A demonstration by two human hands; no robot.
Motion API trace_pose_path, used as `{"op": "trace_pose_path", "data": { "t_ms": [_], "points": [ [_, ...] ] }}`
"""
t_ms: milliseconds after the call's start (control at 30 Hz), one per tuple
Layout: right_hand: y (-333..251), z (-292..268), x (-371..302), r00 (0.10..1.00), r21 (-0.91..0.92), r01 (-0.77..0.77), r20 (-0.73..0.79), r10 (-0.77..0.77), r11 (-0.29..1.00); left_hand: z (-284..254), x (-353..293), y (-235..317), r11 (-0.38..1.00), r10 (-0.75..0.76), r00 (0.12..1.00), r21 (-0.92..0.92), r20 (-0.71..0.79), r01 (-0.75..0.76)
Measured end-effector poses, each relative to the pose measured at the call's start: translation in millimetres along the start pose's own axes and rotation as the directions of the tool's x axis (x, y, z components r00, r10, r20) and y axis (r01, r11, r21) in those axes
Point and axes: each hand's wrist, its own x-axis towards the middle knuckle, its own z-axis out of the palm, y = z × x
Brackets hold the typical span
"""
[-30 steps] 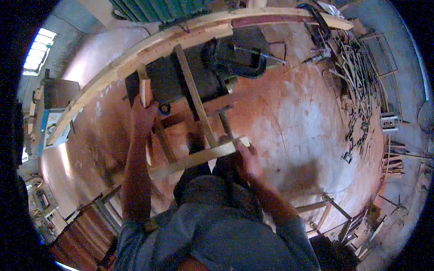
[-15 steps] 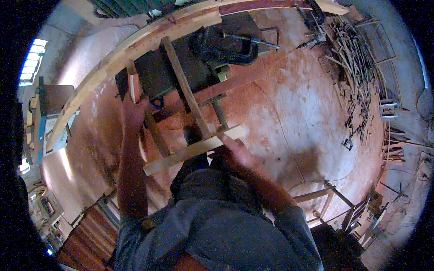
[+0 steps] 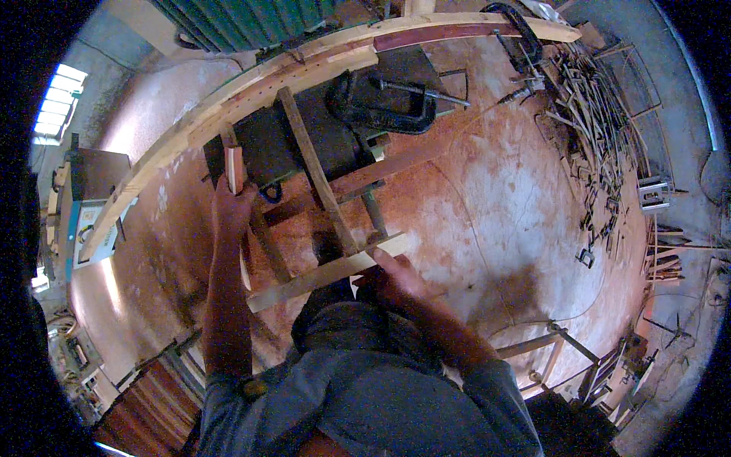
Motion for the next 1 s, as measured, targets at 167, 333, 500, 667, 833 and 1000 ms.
{"op": "trace_pose_path", "data": {
  "t_ms": [167,333,500,667,833,1000],
  "points": [
    [9,-5,6,0.995,-0.012,0.070,0.069,-0.070,0.997,-7,-1,10,1.000,-0.015,1.000,0.024,0.022,0.014],
    [9,-7,7,0.997,-0.034,0.065,0.043,-0.063,0.997,-3,1,2,1.000,0.023,1.000,-0.010,-0.010,-0.023],
    [6,5,3,0.997,0.037,0.067,-0.052,-0.065,0.997,-1,3,-2,1.000,0.022,0.999,-0.019,0.023,-0.021],
    [3,-2,4,0.998,0.015,0.049,-0.045,-0.048,0.999,0,2,6,1.000,-0.003,0.999,0.003,0.037,0.003],
    [-3,4,1,0.999,-0.059,0.017,-0.026,-0.018,0.998,8,8,-13,0.997,0.050,0.999,-0.057,-0.001,-0.050],
    [-2,-2,5,1.000,-0.093,-0.006,-0.014,0.004,0.996,12,11,-18,0.998,0.040,0.999,-0.054,-0.016,-0.041]
  ]
}}
